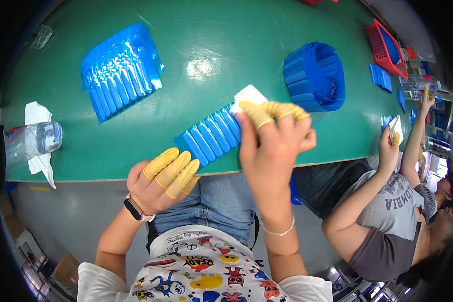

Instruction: The person cleans blue plastic components by wiping them with a white cloth at a manufacturing workbench.

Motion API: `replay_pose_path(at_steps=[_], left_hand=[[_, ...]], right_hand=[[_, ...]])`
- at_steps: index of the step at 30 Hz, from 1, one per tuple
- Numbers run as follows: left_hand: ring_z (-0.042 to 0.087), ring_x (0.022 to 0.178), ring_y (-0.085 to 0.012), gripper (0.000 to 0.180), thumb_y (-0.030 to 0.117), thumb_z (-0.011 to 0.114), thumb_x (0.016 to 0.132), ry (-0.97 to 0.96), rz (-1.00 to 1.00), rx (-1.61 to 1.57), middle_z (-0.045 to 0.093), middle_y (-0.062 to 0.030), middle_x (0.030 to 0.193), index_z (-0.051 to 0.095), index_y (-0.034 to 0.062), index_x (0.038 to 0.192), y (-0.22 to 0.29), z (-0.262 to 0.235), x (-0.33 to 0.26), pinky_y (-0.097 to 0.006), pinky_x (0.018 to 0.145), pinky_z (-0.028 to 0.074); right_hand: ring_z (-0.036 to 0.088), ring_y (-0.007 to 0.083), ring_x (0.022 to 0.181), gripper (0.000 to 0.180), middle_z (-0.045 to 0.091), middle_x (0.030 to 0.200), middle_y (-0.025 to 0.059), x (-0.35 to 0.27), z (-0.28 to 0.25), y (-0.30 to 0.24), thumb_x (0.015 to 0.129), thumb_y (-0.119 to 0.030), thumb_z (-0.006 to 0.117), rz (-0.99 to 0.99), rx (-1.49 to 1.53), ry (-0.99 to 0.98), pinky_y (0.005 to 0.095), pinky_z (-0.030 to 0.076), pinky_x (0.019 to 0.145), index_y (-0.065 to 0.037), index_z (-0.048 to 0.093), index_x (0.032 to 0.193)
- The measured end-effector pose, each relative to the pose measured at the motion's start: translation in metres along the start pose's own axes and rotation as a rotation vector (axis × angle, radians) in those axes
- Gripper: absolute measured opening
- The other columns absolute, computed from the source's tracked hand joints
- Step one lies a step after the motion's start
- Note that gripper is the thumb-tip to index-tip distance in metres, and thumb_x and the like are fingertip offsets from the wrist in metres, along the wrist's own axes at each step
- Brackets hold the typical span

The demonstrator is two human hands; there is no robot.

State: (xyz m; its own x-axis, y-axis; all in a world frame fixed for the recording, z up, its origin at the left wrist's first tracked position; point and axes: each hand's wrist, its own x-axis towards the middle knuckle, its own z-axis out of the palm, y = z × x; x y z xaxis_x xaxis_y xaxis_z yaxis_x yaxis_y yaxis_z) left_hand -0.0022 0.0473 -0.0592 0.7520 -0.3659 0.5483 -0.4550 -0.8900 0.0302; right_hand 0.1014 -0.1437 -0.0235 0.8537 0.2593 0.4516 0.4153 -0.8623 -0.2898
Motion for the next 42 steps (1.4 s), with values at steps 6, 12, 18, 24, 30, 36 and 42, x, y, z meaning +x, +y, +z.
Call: replay_pose_path(at_steps=[6, 12, 18, 24, 30, 36, 42], left_hand=[[0.065, 0.102, -0.0192, 0.042, 0.049, 0.074, 0.08, -0.037, -0.18, -0.336, 0.069, 0.0014, 0.108, 0.07, 0.0176, 0.108, 0.007, -0.018, 0.011, -0.035, 0.083, 0.042], [0.046, 0.119, -0.033, 0.078, 0.045, 0.08, 0.073, -0.178, -0.508, -0.337, 0.048, -0.0157, 0.134, 0.052, 0.0082, 0.136, 0.019, -0.019, 0.052, -0.045, 0.094, 0.035], [0.042, 0.128, -0.0341, 0.073, 0.042, 0.077, 0.072, -0.319, -0.279, -0.297, 0.049, -0.0141, 0.137, 0.054, 0.009, 0.133, 0.016, -0.017, 0.055, -0.05, 0.106, 0.028], [0.047, 0.122, -0.0306, 0.067, 0.038, 0.076, 0.074, -0.315, -0.095, -0.288, 0.055, -0.01, 0.129, 0.055, 0.0109, 0.132, 0.015, -0.018, 0.053, -0.052, 0.105, 0.032], [0.049, 0.11, -0.031, 0.077, 0.031, 0.08, 0.072, -0.324, -0.164, -0.414, 0.055, -0.0108, 0.122, 0.049, 0.0093, 0.139, 0.012, -0.027, 0.063, -0.044, 0.1, 0.036], [0.045, 0.109, -0.0332, 0.086, 0.03, 0.084, 0.067, -0.448, -0.252, -0.386, 0.05, -0.0149, 0.123, 0.045, 0.0076, 0.141, 0.017, -0.036, 0.071, -0.043, 0.098, 0.036], [0.045, 0.11, -0.0365, 0.079, 0.021, 0.087, 0.064, -0.548, -0.412, -0.31, 0.048, -0.0176, 0.122, 0.05, 0.0071, 0.133, 0.025, -0.044, 0.077, -0.045, 0.097, 0.035]], right_hand=[[0.052, 0.0228, 0.089, 0.021, 0.061, 0.089, 0.0059, -0.014, -0.032, 0.008, 0.074, 0.0, 0.076, 0.08, 0.61, 0.063, 0.0333, 0.04, 0.081, -0.002, 0.071, 0.095], [0.052, 0.0212, 0.093, 0.018, 0.06, 0.098, 0.0082, -0.068, -0.05, 0.021, 0.083, -0.007, 0.072, 0.364, 1.158, 0.164, 0.033, 0.042, 0.085, 0.0, 0.068, 0.099], [0.058, 0.0227, 0.11, 0.03, 0.059, 0.116, 0.0103, -0.086, -0.069, 0.036, 0.088, -0.012, 0.07, 0.563, 1.737, 0.221, 0.0375, 0.046, 0.098, -0.001, 0.062, 0.115], [0.059, 0.0241, 0.112, 0.035, 0.061, 0.12, 0.0103, -0.106, -0.059, 0.048, 0.087, -0.014, 0.071, 0.569, 1.784, 0.226, 0.0417, 0.047, 0.098, -0.002, 0.061, 0.119], [0.06, 0.0233, 0.11, 0.035, 0.061, 0.121, 0.0087, -0.118, -0.056, 0.046, 0.085, -0.011, 0.073, 0.533, 1.804, 0.212, 0.0385, 0.05, 0.095, -0.004, 0.062, 0.117], [0.058, 0.0189, 0.1, 0.02, 0.06, 0.109, 0.0102, -0.125, -0.059, 0.047, 0.088, -0.004, 0.069, 0.521, 1.841, 0.121, 0.0323, 0.048, 0.085, -0.001, 0.066, 0.108], [0.056, 0.0177, 0.097, 0.017, 0.06, 0.105, 0.0092, -0.134, -0.056, 0.047, 0.086, -0.003, 0.07, 0.542, 1.847, 0.086, 0.0309, 0.046, 0.084, -0.001, 0.067, 0.103]])
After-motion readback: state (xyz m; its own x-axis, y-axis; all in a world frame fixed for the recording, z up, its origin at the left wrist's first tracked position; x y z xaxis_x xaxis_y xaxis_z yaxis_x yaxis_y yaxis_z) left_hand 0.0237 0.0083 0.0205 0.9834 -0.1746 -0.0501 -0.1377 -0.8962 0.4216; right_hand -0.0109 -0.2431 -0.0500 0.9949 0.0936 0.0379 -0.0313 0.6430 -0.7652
